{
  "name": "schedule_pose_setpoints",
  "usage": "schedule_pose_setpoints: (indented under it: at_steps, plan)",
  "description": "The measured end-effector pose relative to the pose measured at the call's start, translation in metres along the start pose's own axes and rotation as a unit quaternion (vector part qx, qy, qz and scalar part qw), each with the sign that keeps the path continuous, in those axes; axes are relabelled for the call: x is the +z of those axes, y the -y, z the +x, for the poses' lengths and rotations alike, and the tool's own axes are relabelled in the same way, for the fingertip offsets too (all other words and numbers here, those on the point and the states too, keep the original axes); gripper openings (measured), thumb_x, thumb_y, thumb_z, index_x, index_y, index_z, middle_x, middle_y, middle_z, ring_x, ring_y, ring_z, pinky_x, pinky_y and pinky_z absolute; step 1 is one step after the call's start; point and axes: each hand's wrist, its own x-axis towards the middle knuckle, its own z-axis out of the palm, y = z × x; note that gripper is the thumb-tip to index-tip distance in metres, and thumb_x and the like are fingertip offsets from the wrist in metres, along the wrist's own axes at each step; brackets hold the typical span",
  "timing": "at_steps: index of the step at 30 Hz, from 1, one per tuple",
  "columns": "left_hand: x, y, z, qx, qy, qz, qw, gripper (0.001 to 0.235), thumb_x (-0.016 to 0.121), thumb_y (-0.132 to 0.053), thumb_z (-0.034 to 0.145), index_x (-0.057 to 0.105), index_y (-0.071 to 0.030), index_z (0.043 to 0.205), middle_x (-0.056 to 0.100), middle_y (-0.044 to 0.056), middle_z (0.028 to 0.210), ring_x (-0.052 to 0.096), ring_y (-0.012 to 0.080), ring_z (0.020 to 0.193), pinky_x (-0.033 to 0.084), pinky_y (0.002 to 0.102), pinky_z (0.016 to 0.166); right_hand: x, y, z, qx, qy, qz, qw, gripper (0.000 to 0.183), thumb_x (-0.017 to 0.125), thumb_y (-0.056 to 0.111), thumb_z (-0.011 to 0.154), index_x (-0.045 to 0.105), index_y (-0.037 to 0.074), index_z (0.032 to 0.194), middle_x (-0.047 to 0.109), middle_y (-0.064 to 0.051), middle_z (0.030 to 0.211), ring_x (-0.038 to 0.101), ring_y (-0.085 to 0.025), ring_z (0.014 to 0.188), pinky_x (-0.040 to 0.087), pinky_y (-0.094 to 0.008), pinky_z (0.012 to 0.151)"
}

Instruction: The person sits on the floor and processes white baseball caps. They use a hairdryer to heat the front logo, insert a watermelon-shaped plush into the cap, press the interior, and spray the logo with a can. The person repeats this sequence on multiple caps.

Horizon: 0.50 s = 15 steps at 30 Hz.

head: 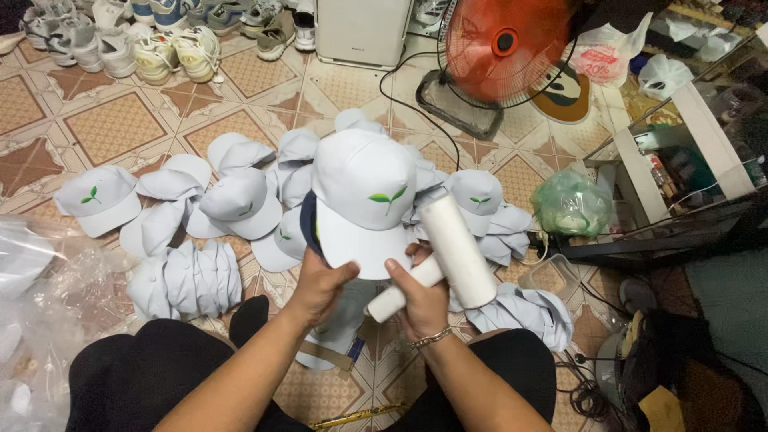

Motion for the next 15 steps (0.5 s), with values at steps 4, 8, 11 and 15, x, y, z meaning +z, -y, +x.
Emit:
schedule_pose_setpoints:
  at_steps: [4, 8, 11, 15]
  plan:
    - [0.012, -0.011, 0.005, -0.059, -0.077, -0.135, 0.986, 0.062, 0.066, 0.003, 0.083, 0.047, 0.002, 0.142, 0.06, 0.015, 0.135, 0.058, 0.0286, 0.125, 0.046, 0.043, 0.109, 0.008, 0.002, -0.005, -0.041, 0.018, -0.074, 0.996, 0.037, 0.076, 0.014, 0.089, 0.056, 0.006, 0.119, 0.064, -0.002, 0.102, 0.066, -0.012, 0.089, 0.057, -0.029, 0.077]
    - [0.0, -0.03, 0.011, -0.067, -0.085, -0.242, 0.964, 0.058, 0.061, 0.001, 0.083, 0.052, 0.004, 0.14, 0.063, 0.015, 0.134, 0.06, 0.0293, 0.124, 0.045, 0.044, 0.11, 0.001, 0.017, 0.006, 0.024, -0.028, -0.158, 0.987, 0.024, 0.07, 0.022, 0.092, 0.061, 0.004, 0.106, 0.068, -0.005, 0.087, 0.068, -0.015, 0.065, 0.059, -0.029, 0.056]
    - [-0.007, -0.033, 0.009, -0.066, -0.079, -0.275, 0.956, 0.059, 0.06, 0.0, 0.082, 0.052, 0.005, 0.14, 0.063, 0.015, 0.135, 0.061, 0.0292, 0.124, 0.044, 0.044, 0.111, -0.009, 0.031, 0.017, -0.032, -0.039, -0.157, 0.986, 0.023, 0.069, 0.022, 0.095, 0.065, 0.002, 0.105, 0.067, -0.007, 0.082, 0.064, -0.015, 0.057, 0.055, -0.029, 0.049]
    - [-0.016, -0.026, 0.003, -0.07, -0.083, -0.259, 0.96, 0.06, 0.059, 0.002, 0.079, 0.053, 0.005, 0.139, 0.063, 0.015, 0.133, 0.061, 0.0288, 0.124, 0.043, 0.043, 0.113, -0.025, 0.051, 0.021, -0.039, 0.008, -0.166, 0.985, 0.026, 0.06, 0.025, 0.099, 0.062, 0.0, 0.105, 0.065, -0.009, 0.068, 0.065, -0.016, 0.048, 0.053, -0.03, 0.043]
